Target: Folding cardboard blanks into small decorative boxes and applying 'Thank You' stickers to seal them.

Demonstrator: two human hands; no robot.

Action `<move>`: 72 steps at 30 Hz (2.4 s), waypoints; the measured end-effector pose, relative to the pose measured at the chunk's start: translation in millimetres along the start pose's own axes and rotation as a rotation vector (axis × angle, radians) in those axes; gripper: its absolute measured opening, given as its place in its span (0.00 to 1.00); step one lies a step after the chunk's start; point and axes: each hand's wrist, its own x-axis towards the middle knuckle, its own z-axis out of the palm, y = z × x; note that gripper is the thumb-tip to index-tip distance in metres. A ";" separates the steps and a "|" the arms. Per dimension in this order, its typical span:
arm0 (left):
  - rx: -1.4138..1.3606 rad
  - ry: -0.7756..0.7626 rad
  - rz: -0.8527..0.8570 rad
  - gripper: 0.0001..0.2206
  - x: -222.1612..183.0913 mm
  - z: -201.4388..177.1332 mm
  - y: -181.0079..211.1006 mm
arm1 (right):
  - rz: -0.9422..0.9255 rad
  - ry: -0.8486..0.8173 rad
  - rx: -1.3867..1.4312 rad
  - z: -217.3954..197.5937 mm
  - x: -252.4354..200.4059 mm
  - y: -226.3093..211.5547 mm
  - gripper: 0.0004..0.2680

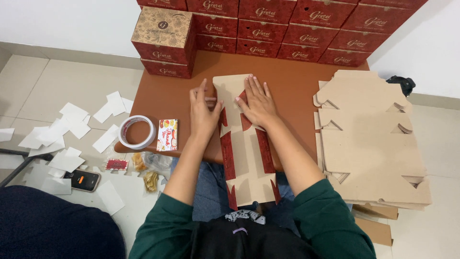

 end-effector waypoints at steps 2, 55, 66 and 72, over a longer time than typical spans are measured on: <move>0.092 -0.073 0.025 0.31 -12.7 3.0 2.1 | 0.001 -0.008 0.000 1.5 1.2 1.8 0.30; 0.515 -0.705 0.501 0.10 -23.4 59.9 38.4 | -0.056 0.554 0.204 -54.1 -201.4 51.9 0.04; 0.357 -0.734 0.485 0.10 -26.5 55.3 36.5 | -0.246 0.660 -0.073 -54.8 -176.6 38.6 0.02; 0.279 -0.726 0.501 0.11 -29.9 51.0 38.6 | -0.332 0.624 -0.172 -57.6 -168.7 24.0 0.02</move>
